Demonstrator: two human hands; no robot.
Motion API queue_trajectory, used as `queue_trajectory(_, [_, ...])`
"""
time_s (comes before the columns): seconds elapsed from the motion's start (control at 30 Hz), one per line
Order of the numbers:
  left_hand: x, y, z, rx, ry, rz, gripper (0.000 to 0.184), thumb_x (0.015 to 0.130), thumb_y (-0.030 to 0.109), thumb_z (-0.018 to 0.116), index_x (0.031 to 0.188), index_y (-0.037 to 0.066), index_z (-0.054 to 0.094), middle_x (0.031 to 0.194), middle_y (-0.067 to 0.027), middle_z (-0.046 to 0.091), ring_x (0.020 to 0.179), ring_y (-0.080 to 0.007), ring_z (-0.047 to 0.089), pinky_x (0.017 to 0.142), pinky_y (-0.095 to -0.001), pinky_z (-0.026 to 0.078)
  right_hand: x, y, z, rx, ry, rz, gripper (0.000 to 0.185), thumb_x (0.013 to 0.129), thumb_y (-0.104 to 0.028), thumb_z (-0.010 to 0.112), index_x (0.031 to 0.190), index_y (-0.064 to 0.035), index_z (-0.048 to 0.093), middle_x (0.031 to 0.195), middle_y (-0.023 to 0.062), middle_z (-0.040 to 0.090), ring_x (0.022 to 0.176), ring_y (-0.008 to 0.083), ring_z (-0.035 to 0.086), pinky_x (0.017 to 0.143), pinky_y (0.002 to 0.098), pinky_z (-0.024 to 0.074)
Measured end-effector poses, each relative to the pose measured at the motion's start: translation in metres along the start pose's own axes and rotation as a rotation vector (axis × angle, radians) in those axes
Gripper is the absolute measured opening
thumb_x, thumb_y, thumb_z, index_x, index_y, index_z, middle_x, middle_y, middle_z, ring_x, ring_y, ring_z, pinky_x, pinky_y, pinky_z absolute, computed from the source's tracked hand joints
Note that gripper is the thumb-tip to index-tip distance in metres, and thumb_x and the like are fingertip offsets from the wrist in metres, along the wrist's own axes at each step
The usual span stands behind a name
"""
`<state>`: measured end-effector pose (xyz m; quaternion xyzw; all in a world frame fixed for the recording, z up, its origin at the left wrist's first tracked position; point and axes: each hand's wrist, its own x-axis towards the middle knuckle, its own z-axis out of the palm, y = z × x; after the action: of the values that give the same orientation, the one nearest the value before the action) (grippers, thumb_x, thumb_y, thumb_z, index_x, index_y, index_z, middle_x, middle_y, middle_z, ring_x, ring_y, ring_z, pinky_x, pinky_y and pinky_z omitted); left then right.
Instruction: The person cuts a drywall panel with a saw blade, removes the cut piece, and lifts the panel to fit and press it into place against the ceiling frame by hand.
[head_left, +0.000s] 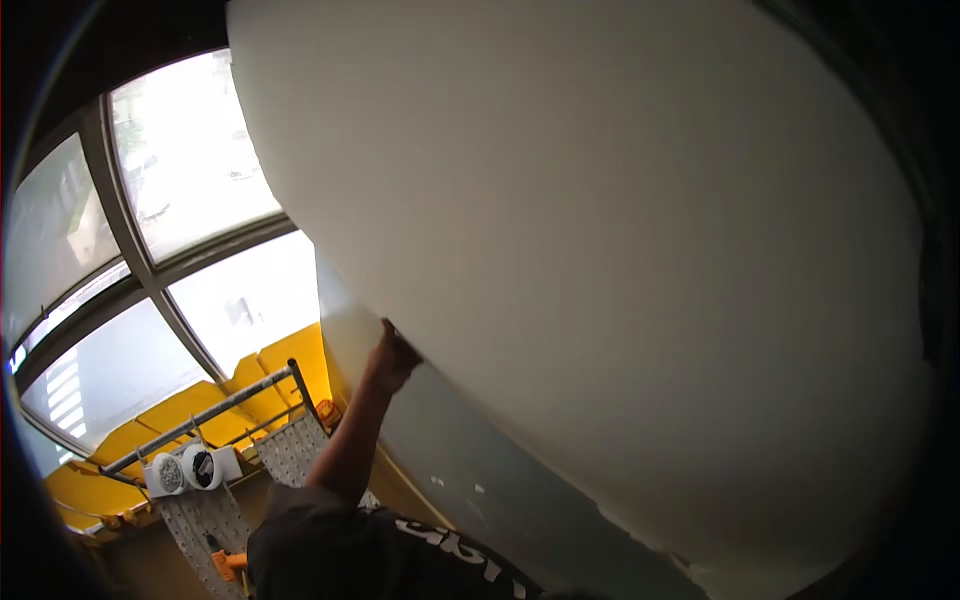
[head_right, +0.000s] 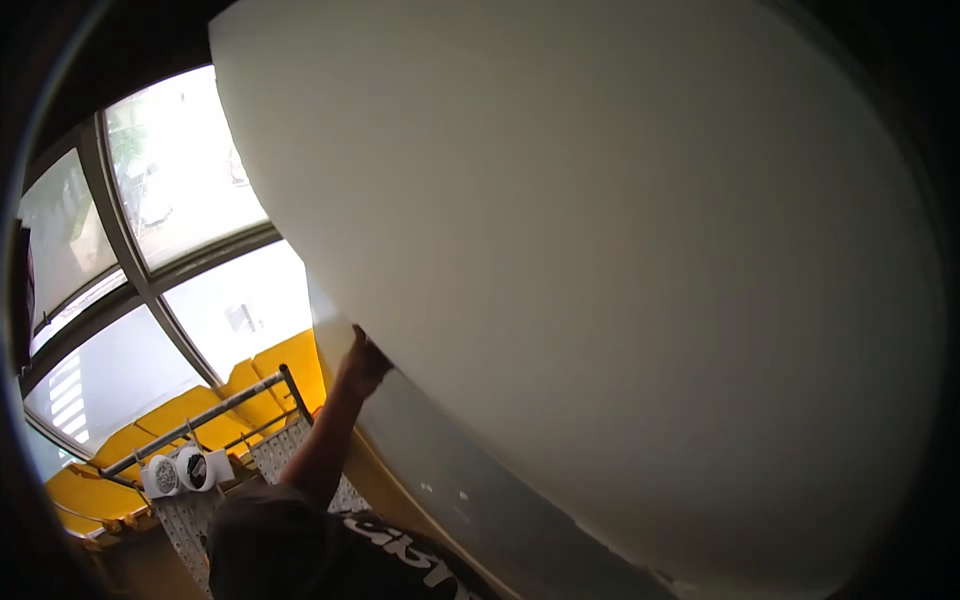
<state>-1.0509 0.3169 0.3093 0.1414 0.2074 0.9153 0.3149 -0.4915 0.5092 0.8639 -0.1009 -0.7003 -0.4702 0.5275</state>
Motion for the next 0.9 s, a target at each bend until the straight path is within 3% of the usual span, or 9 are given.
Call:
queue_trajectory(0.03, [0.002,-0.004,-0.008,0.019,0.033,-0.015,0.086,0.094,0.072,0.038,0.152,0.009,0.035,0.148,-0.0144,0.049,0.134,-0.0321,0.049,0.107,-0.0493,0.041,0.009,-0.018,-0.008,0.017,0.035,-0.047,0.070,0.103,-0.056,0.042,0.063,0.0020,0.048,0.055,0.0160,0.044,0.050,0.0310,0.042,0.049,0.0462,0.0368])
queue_trajectory(0.1, [0.013,-0.005,-0.019,0.067,0.087,-0.028,0.087,0.093,0.074,0.039,0.154,0.012,0.034,0.150,-0.0098,0.048,0.136,-0.0302,0.045,0.110,-0.0510,0.037,0.016,-0.038,-0.012,0.243,-0.010,0.535,0.070,0.103,-0.055,0.041,0.063,0.0018,0.049,0.055,0.0157,0.045,0.050,0.0309,0.043,0.049,0.0467,0.0371])
queue_trajectory(0.17, [0.004,0.003,0.000,0.057,0.052,-0.026,0.084,0.094,0.072,0.038,0.153,0.011,0.035,0.149,-0.0106,0.048,0.134,-0.0308,0.047,0.108,-0.0496,0.039,0.013,-0.026,-0.006,0.201,-0.109,0.444,0.069,0.104,-0.053,0.041,0.062,0.0015,0.049,0.055,0.0156,0.046,0.050,0.0309,0.043,0.049,0.0472,0.0371])
queue_trajectory(0.2, [-0.002,0.009,0.011,0.055,0.014,-0.008,0.084,0.095,0.072,0.037,0.152,0.011,0.035,0.149,-0.0107,0.048,0.134,-0.0309,0.047,0.108,-0.0495,0.040,0.008,-0.005,0.009,0.051,-0.178,0.066,0.069,0.104,-0.052,0.041,0.061,0.0014,0.049,0.054,0.0156,0.047,0.050,0.0310,0.043,0.049,0.0473,0.0369])
queue_trajectory(0.37, [-0.007,0.016,-0.011,0.119,0.102,-0.066,0.083,0.096,0.071,0.034,0.154,0.011,0.032,0.151,-0.0122,0.046,0.133,-0.0305,0.048,0.105,-0.0498,0.043,0.013,0.010,0.073,-0.084,-0.174,0.101,0.063,0.104,-0.044,0.046,0.063,0.0032,0.053,0.055,0.0169,0.049,0.049,0.0312,0.046,0.049,0.0473,0.0374])
queue_trajectory(0.43, [-0.018,0.016,0.003,0.112,0.077,0.008,0.083,0.097,0.070,0.033,0.153,0.008,0.033,0.148,-0.0146,0.049,0.131,-0.0304,0.052,0.106,-0.0497,0.043,0.001,0.006,0.036,0.083,-0.041,0.144,0.060,0.104,-0.041,0.045,0.066,0.0042,0.054,0.055,0.0176,0.050,0.051,0.0331,0.049,0.050,0.0471,0.0399])
queue_trajectory(0.5, [-0.025,0.016,-0.009,0.093,0.041,0.005,0.082,0.098,0.069,0.033,0.152,0.008,0.034,0.149,-0.0148,0.048,0.132,-0.0306,0.051,0.105,-0.0496,0.043,0.006,-0.016,-0.005,0.031,-0.133,0.092,0.062,0.104,-0.044,0.045,0.067,0.0042,0.055,0.057,0.0183,0.052,0.051,0.0334,0.050,0.051,0.0463,0.0408])
queue_trajectory(0.73, [-0.055,0.010,-0.001,0.039,0.012,0.025,0.083,0.097,0.070,0.032,0.152,0.007,0.034,0.150,-0.0150,0.047,0.134,-0.0326,0.047,0.108,-0.0516,0.040,0.023,-0.038,-0.026,-0.027,-0.140,0.130,0.066,0.104,-0.049,0.040,0.067,0.0041,0.054,0.059,0.0204,0.052,0.053,0.0362,0.050,0.052,0.0474,0.0405])
queue_trajectory(0.9, [-0.050,0.003,-0.003,0.031,-0.006,-0.037,0.083,0.096,0.071,0.037,0.149,0.007,0.038,0.144,-0.0155,0.052,0.130,-0.0320,0.051,0.107,-0.0537,0.041,-0.001,0.026,-0.025,-0.122,-0.198,0.198,0.059,0.103,-0.041,0.045,0.071,0.0059,0.059,0.060,0.0229,0.053,0.052,0.0369,0.046,0.051,0.0501,0.0388])
